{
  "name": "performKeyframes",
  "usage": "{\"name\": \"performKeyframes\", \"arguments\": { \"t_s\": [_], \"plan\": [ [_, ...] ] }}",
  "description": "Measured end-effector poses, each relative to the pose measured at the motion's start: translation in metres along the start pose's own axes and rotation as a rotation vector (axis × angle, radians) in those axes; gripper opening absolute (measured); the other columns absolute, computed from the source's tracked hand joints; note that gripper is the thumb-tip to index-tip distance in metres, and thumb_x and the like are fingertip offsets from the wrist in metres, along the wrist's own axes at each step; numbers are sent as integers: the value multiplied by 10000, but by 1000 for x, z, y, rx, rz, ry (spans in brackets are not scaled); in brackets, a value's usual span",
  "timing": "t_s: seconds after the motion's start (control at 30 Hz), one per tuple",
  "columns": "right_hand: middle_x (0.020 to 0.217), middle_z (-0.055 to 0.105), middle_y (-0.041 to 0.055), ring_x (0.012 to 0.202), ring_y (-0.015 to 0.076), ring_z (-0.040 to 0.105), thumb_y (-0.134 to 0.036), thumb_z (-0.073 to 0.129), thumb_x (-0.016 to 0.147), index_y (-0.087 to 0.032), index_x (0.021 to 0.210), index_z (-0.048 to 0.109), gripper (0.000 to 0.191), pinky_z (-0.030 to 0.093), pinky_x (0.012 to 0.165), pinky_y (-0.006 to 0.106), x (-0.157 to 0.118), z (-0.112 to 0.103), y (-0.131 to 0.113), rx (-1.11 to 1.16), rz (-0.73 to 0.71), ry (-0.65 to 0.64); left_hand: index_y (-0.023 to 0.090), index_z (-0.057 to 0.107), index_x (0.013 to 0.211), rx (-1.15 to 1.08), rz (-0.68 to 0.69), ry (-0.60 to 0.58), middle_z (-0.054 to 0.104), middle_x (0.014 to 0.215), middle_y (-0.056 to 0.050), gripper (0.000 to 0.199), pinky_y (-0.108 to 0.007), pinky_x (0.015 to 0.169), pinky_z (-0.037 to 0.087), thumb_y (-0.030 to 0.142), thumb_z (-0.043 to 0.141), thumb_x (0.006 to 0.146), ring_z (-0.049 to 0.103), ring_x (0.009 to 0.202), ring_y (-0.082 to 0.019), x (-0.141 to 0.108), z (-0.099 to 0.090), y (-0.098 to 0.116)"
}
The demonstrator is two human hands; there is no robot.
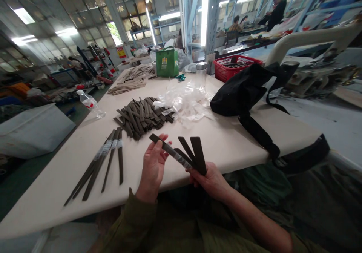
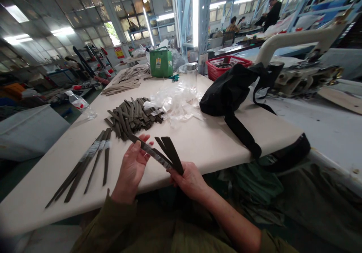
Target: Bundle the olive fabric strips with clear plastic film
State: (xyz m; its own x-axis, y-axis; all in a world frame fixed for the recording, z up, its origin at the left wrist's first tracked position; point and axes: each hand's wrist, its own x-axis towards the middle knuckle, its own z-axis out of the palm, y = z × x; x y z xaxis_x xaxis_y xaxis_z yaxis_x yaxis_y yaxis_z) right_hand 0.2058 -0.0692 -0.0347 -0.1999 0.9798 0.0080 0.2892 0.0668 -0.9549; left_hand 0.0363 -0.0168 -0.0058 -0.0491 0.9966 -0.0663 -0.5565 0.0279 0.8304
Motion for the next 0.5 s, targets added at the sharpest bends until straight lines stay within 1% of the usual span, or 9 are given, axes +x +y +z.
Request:
{"name": "performKeyframes", "arguments": {
  "t_s": [0.07,0.13,0.2,0.27,0.33,0.4,0.5],
  "plan": [
    [505,603,5,456,128,570,-468,513,890,-170,608,613,422,448,510,220,0,2,0,8,2,-1,168,713,890,-1,-23,22,720,959,-48,251,-275,759,514,296,777,684,658,832,-150,3,0,-3],
    [507,605,7,459,129,574,-456,513,892,-168,608,614,417,454,516,222,2,3,-1,27,5,1,149,710,851,28,-102,5,724,900,-50,239,-278,738,517,268,795,662,657,793,-146,-1,-2,-16],
    [524,617,13,463,129,579,-447,511,895,-166,610,617,413,460,518,223,3,4,-3,56,2,-12,138,707,839,64,-172,-18,725,863,-47,231,-249,672,508,252,796,660,655,748,-136,-8,-4,-31],
    [539,629,16,466,128,581,-447,517,894,-165,618,628,411,461,513,220,4,5,-5,77,-2,-43,140,705,837,60,-199,-2,726,829,-38,222,-214,597,483,246,791,663,651,702,-122,-10,-7,-38],
    [536,631,14,469,126,579,-462,525,893,-163,619,639,421,459,514,217,5,5,-7,71,-7,-74,151,707,856,-13,-195,50,730,814,-34,240,-202,596,485,249,791,655,658,704,-119,-8,-10,-34],
    [531,630,14,471,125,576,-487,526,891,-161,620,643,440,457,515,216,5,5,-6,53,-5,-87,156,710,881,-94,-181,99,732,825,-39,265,-203,648,503,251,793,648,665,736,-118,-3,-14,-25],
    [543,633,18,476,127,577,-515,509,895,-156,642,647,460,460,524,220,5,7,-4,54,-6,-79,149,709,883,-134,-191,98,723,817,-41,265,-206,668,511,256,790,655,658,730,-114,0,-16,-18]
  ]
}}
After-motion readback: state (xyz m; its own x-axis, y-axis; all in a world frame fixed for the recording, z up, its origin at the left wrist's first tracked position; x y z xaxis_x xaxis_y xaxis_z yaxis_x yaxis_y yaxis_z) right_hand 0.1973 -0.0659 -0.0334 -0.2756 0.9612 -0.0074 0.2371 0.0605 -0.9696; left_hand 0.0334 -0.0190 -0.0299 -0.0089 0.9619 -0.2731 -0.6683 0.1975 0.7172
